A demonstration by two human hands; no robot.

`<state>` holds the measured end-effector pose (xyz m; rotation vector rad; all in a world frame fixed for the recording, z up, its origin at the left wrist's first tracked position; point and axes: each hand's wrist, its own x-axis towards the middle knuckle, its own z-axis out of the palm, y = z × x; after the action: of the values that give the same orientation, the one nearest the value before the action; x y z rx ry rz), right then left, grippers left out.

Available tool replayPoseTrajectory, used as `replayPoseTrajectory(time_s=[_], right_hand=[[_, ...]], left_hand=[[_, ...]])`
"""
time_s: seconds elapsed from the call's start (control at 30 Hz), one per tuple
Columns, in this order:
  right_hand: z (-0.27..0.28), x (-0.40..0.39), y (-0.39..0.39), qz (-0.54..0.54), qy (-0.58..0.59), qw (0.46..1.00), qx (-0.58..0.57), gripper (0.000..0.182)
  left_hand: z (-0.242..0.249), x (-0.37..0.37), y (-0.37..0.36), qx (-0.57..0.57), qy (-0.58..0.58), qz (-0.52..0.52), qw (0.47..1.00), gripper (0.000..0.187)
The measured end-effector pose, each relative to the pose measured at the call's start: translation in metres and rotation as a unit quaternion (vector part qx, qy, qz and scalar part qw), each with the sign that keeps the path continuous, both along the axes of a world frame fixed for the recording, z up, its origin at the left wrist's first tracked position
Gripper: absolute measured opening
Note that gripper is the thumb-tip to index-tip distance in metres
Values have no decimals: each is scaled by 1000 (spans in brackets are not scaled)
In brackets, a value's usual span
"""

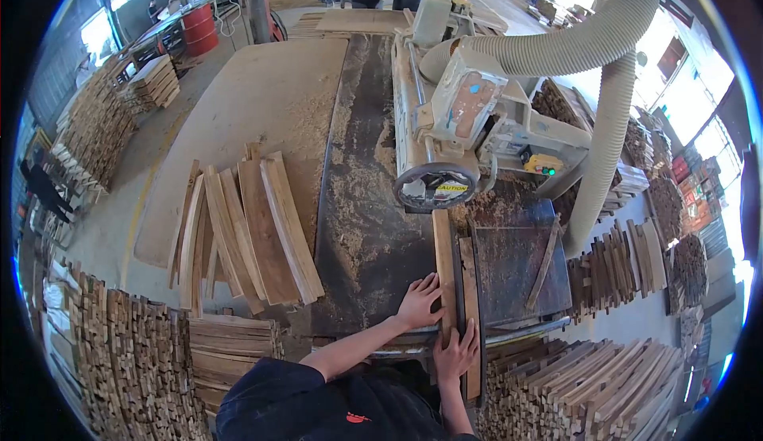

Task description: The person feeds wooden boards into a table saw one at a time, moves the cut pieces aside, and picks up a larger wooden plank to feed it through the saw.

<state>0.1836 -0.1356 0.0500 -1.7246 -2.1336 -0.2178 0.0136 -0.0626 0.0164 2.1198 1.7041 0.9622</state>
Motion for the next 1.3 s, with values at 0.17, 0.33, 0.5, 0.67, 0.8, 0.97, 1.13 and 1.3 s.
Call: replayPoseTrajectory(time_s=[0.17, 0.33, 0.5, 0.67, 0.8, 0.97, 1.13, 1.3], right_hand=[[1, 2, 1, 16, 3, 1000, 17, 31], [2, 3, 0, 11, -6, 1000, 7, 30], [-5, 5, 1, 23, -21, 999, 10, 32], [-2, 6, 0, 13, -2, 1000, -3, 30], [-1, 5, 0, 21, 3, 1000, 1, 28], [-4, 6, 0, 24, 14, 1000, 3, 27], [-7, 6, 1, 25, 12, 1000, 7, 29], [-2, 5, 3, 26, 19, 999, 8, 30]], left_hand=[[-3, 2, 1, -2, 7, 7, 1000, 68], [-3, 1, 0, 5, 6, 11, 1000, 68], [-5, 1, 1, 2, 3, 11, 1000, 67], [-10, 3, 4, -18, 4, -4, 1000, 71], [-7, 3, 1, 1, 1, 9, 1000, 68], [-7, 4, 3, 16, -8, 15, 1000, 66], [-5, 2, 2, -15, 5, 7, 1000, 67], [-3, 3, 3, -8, -3, 10, 1000, 66]])
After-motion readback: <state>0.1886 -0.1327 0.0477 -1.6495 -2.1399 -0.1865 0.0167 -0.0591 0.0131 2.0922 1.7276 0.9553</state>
